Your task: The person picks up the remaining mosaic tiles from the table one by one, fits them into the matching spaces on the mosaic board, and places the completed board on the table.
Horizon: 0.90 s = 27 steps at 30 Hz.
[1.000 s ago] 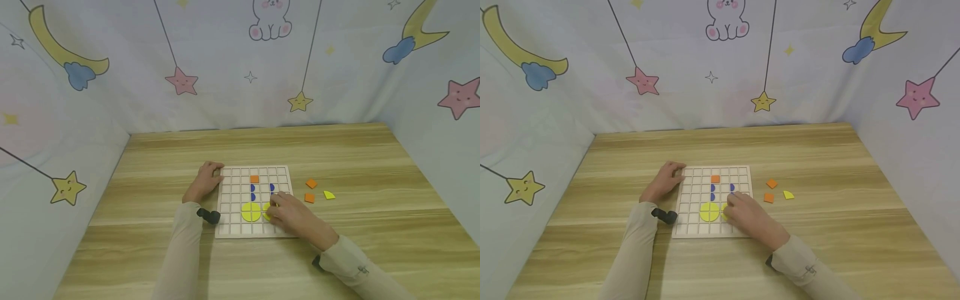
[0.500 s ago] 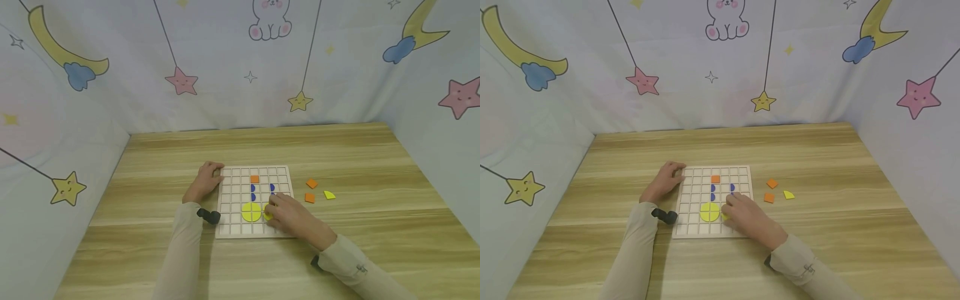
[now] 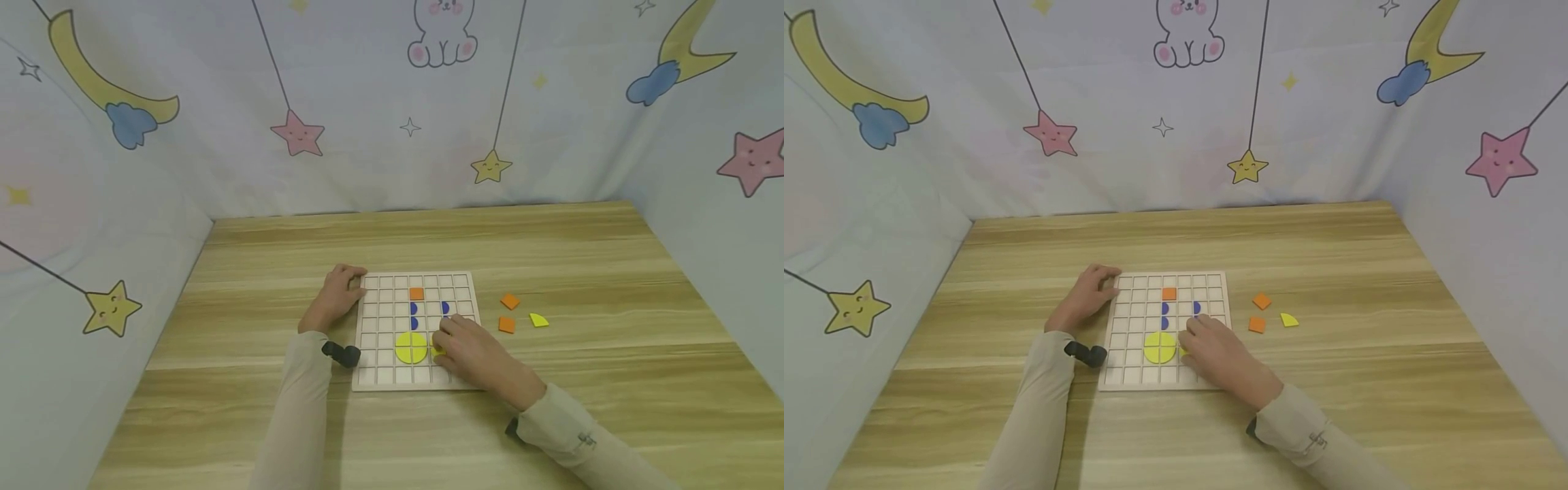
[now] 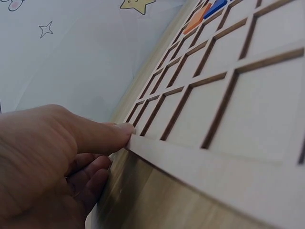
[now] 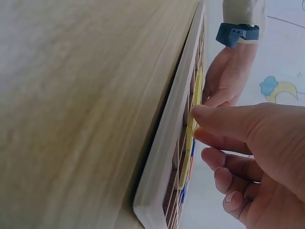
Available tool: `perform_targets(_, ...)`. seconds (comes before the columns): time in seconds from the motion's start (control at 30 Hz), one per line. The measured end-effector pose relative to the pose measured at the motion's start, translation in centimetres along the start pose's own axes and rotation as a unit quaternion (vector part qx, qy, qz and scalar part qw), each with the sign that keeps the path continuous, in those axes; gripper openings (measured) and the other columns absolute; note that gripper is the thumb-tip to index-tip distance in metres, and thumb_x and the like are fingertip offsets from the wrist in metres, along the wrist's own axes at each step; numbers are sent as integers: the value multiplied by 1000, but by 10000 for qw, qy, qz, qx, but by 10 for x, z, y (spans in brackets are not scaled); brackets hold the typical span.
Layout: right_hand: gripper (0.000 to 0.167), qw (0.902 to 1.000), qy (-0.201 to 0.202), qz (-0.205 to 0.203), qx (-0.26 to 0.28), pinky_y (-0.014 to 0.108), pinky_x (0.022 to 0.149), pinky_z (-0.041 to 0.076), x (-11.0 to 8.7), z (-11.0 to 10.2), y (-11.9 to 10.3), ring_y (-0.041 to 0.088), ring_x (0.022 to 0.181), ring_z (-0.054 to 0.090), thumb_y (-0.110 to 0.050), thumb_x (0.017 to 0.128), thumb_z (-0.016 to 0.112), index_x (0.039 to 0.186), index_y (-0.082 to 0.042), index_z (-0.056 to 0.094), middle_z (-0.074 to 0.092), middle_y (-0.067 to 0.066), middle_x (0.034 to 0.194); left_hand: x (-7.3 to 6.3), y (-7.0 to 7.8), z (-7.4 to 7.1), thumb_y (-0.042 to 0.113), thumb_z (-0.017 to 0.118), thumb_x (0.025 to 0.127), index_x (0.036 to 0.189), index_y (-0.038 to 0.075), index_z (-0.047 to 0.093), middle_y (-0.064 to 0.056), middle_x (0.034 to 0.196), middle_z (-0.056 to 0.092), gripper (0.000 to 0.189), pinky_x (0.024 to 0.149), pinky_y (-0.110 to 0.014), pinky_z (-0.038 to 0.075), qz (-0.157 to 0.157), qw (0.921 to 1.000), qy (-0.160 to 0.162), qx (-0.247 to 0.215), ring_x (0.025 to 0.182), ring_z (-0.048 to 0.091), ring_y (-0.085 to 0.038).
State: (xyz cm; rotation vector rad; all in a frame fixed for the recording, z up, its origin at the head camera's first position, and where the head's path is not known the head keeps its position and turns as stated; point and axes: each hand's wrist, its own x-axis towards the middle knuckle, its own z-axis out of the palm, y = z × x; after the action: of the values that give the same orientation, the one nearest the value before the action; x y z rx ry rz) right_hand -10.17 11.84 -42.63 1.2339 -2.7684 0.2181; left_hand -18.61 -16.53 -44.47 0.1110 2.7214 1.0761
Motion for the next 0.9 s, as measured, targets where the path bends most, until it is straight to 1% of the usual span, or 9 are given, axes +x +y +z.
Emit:
perform_targets(0.2, 17, 9999, -10, 153, 70, 26, 68, 39, 0, -1, -1, 12, 75, 42, -26, 82, 74, 81, -14, 63, 52, -5, 80, -1, 1, 0, 18, 55, 97, 140, 10, 46, -14, 144, 36, 45, 111, -52, 28, 31, 10000, 2, -35, 133, 30, -33)
perform_targets(0.47, 17, 9992, -197, 319, 123, 26, 68, 40, 1, -2, -2, 12, 75, 41, -28, 83, 73, 83, -14, 64, 53, -5, 81, -1, 0, 0, 18, 55, 97, 141, 10, 46, -14, 144, 35, 45, 111, -53, 28, 26, 10000, -31, -47, 134, 29, -34)
perform_targets(0.57, 16, 9993, -145, 287, 203, 25, 67, 40, 0, -2, 0, 11, 75, 41, -28, 84, 73, 83, -14, 64, 52, -6, 81, -1, 0, 0, 18, 55, 97, 140, 9, 46, -14, 144, 35, 45, 111, -53, 28, 53, 10000, -18, -11, 134, 29, -34)
perform_targets(0.7, 12, 9986, -2, 231, 468, 24, 68, 41, -3, -4, 3, 10, 76, 43, -26, 84, 71, 84, -16, 65, 52, -7, 82, -1, 1, 0, 18, 55, 97, 140, 9, 46, -14, 144, 36, 45, 112, -52, 27, 47, 10000, 6, -10, 135, 30, -34)
perform_targets(0.8, 8, 9972, 30, 314, 684, 24, 69, 43, -5, -7, 7, 10, 79, 45, -23, 85, 71, 86, -16, 66, 54, -7, 85, -2, 2, 0, 17, 56, 97, 140, 9, 47, -14, 144, 36, 45, 112, -52, 27, 32, 10000, 20, -23, 134, 30, -34)
perform_targets(0.9, 5, 9959, 34, 512, 749, 24, 70, 45, -8, -13, 12, 10, 81, 46, -21, 86, 70, 87, -18, 67, 56, -7, 89, -2, 3, 0, 17, 56, 97, 140, 10, 47, -14, 143, 36, 45, 111, -53, 28, 23, 10000, 21, -9, 134, 30, -34)
